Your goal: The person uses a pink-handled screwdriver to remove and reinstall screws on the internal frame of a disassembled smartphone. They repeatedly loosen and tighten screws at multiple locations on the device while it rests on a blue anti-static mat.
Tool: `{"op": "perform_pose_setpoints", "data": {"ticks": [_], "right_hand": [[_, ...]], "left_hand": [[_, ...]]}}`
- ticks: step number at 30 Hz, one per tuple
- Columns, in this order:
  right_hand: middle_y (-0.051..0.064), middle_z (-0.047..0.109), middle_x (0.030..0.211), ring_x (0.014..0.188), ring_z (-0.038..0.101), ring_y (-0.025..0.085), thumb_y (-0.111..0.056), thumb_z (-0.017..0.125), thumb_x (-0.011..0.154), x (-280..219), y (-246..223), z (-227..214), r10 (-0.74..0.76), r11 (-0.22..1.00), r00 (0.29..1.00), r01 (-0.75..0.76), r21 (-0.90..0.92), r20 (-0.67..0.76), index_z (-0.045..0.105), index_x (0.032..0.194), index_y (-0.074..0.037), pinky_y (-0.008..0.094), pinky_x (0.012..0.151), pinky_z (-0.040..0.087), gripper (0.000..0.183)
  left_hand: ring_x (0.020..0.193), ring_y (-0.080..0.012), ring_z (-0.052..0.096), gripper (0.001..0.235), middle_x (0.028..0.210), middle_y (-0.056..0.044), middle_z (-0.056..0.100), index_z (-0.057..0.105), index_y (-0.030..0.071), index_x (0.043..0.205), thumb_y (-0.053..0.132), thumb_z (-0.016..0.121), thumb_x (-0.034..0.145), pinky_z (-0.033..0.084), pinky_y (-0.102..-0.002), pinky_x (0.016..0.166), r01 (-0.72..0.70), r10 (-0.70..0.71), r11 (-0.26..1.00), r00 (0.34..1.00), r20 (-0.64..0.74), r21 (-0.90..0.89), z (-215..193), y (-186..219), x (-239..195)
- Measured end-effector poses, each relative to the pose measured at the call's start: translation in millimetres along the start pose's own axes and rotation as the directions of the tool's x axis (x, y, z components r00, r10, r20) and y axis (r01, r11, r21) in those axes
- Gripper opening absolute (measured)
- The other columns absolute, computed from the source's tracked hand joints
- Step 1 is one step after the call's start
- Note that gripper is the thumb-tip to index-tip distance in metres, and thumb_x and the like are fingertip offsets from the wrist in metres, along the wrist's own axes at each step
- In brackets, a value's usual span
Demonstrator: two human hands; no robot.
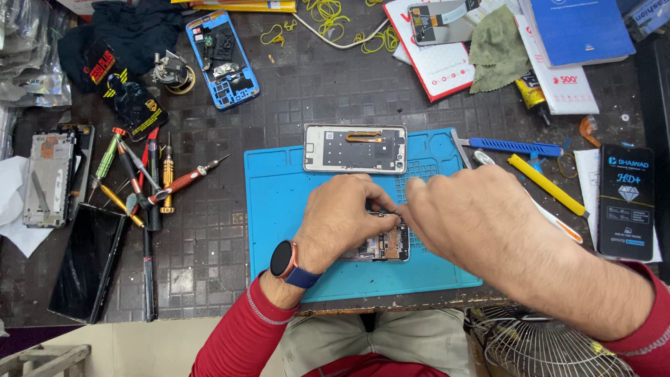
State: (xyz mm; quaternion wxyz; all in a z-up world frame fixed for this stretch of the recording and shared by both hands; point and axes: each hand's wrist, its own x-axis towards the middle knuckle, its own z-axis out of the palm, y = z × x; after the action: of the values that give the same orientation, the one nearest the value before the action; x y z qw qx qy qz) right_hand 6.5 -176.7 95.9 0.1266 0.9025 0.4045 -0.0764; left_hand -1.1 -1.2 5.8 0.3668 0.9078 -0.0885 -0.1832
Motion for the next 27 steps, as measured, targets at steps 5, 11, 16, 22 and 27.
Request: {"op": "perform_pose_setpoints", "data": {"ticks": [5, 11, 16, 22, 27], "right_hand": [[0.002, 0.063, 0.055, 0.053, 0.069, 0.025, -0.040, 0.055, 0.099, 6.6, 3.9, -1.9, 0.038, 0.999, 0.992, -0.037, -0.013, 0.121, 0.060, 0.097, -0.011, 0.039, 0.044, 0.054, 0.030], [0.001, 0.062, 0.055, 0.054, 0.069, 0.022, -0.039, 0.056, 0.101, 0.5, 2.5, -1.4, 0.047, 0.999, 0.985, -0.046, -0.009, 0.165, 0.058, 0.104, -0.011, 0.038, 0.050, 0.054, 0.029], [0.006, 0.063, 0.054, 0.053, 0.069, 0.029, -0.042, 0.057, 0.098, 2.3, 3.4, 4.3, 0.057, 0.998, 0.996, -0.058, 0.017, 0.071, 0.061, 0.092, -0.010, 0.042, 0.046, 0.055, 0.033], [0.004, 0.063, 0.053, 0.051, 0.068, 0.026, -0.041, 0.060, 0.096, 7.9, 14.8, 3.1, 0.044, 0.993, 0.992, -0.056, 0.105, 0.114, 0.061, 0.104, -0.007, 0.040, 0.049, 0.054, 0.034], [0.008, 0.064, 0.055, 0.048, 0.068, 0.031, -0.043, 0.056, 0.097, 14.0, 8.9, 5.5, 0.029, 0.998, 0.998, -0.033, 0.060, 0.055, 0.064, 0.094, -0.010, 0.044, 0.044, 0.053, 0.034]], "left_hand": [[0.081, -0.0210, 0.073, 0.026, 0.086, -0.001, 0.075, 0.083, 0.016, 0.089, 0.035, 0.085, 0.071, 0.057, -0.037, 0.071, 0.006, -0.006, 1.000, 1.000, 0.000, 0.025, -0.9, 1.6, 0.8], [0.081, -0.0209, 0.073, 0.025, 0.087, -0.001, 0.075, 0.083, 0.017, 0.089, 0.034, 0.084, 0.071, 0.057, -0.037, 0.072, 0.001, -0.001, 1.000, 1.000, -0.006, 0.007, -1.3, 1.3, -0.1], [0.081, -0.0199, 0.074, 0.024, 0.086, 0.000, 0.076, 0.083, 0.019, 0.088, 0.035, 0.083, 0.071, 0.057, -0.036, 0.073, 0.007, -0.007, 1.000, 1.000, 0.003, -0.005, -0.1, 0.3, -0.1], [0.082, -0.0211, 0.074, 0.023, 0.087, -0.001, 0.076, 0.084, 0.019, 0.087, 0.034, 0.084, 0.070, 0.057, -0.037, 0.073, 0.016, -0.016, 1.000, 1.000, -0.003, -0.020, -0.9, 1.9, -1.8], [0.082, -0.0229, 0.073, 0.027, 0.087, -0.003, 0.075, 0.083, 0.015, 0.088, 0.035, 0.086, 0.070, 0.057, -0.038, 0.073, 0.047, -0.047, 0.998, 0.999, -0.006, 0.037, -0.4, 3.6, 1.0]]}}
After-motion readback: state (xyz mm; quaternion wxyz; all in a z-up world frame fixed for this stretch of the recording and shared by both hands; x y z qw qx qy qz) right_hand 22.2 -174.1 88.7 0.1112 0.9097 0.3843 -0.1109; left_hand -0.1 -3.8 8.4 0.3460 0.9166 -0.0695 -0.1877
